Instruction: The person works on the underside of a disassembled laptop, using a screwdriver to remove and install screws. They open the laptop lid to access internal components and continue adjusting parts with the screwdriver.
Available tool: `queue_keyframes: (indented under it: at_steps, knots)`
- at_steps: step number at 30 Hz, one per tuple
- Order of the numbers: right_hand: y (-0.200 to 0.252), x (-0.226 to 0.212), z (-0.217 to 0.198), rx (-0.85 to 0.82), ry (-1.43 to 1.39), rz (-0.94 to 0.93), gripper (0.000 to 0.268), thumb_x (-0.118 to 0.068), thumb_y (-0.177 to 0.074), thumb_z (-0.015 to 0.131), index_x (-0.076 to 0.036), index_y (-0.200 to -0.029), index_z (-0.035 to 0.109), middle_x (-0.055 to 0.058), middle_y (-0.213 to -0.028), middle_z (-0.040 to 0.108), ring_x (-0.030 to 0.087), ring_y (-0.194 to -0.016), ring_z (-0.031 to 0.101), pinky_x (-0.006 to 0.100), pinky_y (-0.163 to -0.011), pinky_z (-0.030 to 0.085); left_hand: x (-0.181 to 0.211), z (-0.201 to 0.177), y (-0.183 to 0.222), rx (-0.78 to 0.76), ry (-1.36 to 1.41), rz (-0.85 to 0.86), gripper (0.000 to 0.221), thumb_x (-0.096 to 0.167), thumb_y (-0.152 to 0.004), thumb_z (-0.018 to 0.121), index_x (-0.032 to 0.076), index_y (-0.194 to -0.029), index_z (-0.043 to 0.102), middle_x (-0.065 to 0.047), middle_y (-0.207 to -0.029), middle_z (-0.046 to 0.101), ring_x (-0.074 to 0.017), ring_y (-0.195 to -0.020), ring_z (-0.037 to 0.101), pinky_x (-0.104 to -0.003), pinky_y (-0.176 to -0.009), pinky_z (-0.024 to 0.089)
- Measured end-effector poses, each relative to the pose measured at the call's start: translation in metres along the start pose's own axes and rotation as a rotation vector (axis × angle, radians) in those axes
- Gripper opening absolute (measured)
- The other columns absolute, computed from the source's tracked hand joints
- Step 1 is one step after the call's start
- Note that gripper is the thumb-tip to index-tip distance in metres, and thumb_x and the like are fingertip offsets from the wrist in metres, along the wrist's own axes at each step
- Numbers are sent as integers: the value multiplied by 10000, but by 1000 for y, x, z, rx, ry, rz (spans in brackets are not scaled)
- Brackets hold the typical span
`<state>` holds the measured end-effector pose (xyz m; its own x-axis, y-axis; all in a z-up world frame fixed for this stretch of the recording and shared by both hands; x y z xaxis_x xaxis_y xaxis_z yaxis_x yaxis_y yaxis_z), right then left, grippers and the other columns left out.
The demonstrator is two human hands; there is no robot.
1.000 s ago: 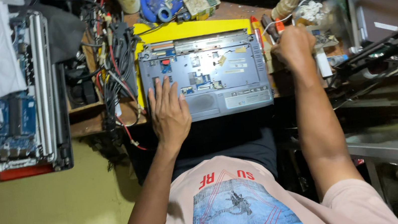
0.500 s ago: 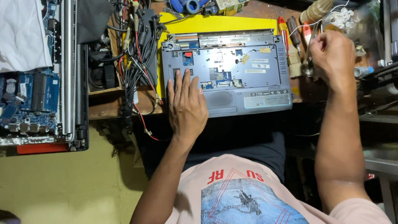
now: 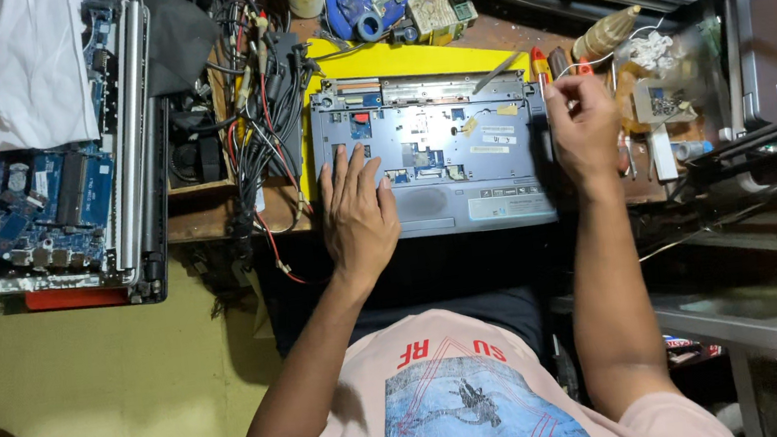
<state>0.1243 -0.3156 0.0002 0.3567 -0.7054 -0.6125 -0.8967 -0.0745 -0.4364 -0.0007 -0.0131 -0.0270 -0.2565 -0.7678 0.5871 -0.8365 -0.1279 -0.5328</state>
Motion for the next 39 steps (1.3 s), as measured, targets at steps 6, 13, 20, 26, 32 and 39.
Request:
queue_keyframes:
  at_steps: [6,13,20,26,32,39]
  knots:
    - [-34,-15,22,-209,250,-136,449,129,-842,606,-11,-1259,693,177,-1076,620,349,-995,561,434,-826,428,1,2,2,-11,-67,14,314,152,-1034,491,-8,-1236,671,-221,-1435,595,-387,-1440,447,-543,-1238,254]
    - [-89,18,64,-332,772,-249,275,-296,-1090,591,-278,-1299,770,103,-798,628,234,-670,531,342,-503,379,-1,2,4,15,-77,26,318,148,-1029,498,-14,-1235,679,-226,-1428,600,-387,-1435,455,-530,-1240,262]
    - [-113,-16,55,-568,635,-11,257,-38,-1008,602,-160,-1159,770,122,-987,673,344,-829,660,503,-710,535,1,1,3,9,-67,30,307,134,-1023,504,-21,-1235,664,-230,-1424,600,-390,-1433,457,-534,-1237,262]
    - [-96,-5,44,-338,451,-403,210,-28,-883,648,-61,-1090,666,117,-967,631,297,-869,562,404,-695,454,-1,2,1,5,-53,14,299,110,-1021,492,-16,-1231,664,-223,-1426,599,-388,-1432,459,-530,-1237,266]
    - [-40,-68,16,-79,-379,-294,89,80,-1099,500,19,-1164,489,214,-1109,668,258,-881,657,340,-720,558,-2,3,3,11,-73,7,289,92,-1003,507,7,-1231,662,-219,-1400,615,-399,-1408,485,-535,-1217,283]
    - [41,-103,33,-490,-1498,327,857,-696,-864,522,71,-1246,522,337,-1493,479,382,-1368,553,469,-1252,373,0,2,3,6,-83,-2,263,109,-1005,504,27,-1193,670,-222,-1380,629,-408,-1394,502,-537,-1201,279]
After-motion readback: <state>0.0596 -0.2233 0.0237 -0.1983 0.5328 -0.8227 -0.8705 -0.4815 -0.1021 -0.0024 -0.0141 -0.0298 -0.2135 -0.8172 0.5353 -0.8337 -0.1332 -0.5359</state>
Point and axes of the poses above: each hand's wrist, its own y-axis away from the middle knuckle, its own z-axis out of the palm, x = y × z, the point moved 3 cm from there along -y, towards the middle knuckle
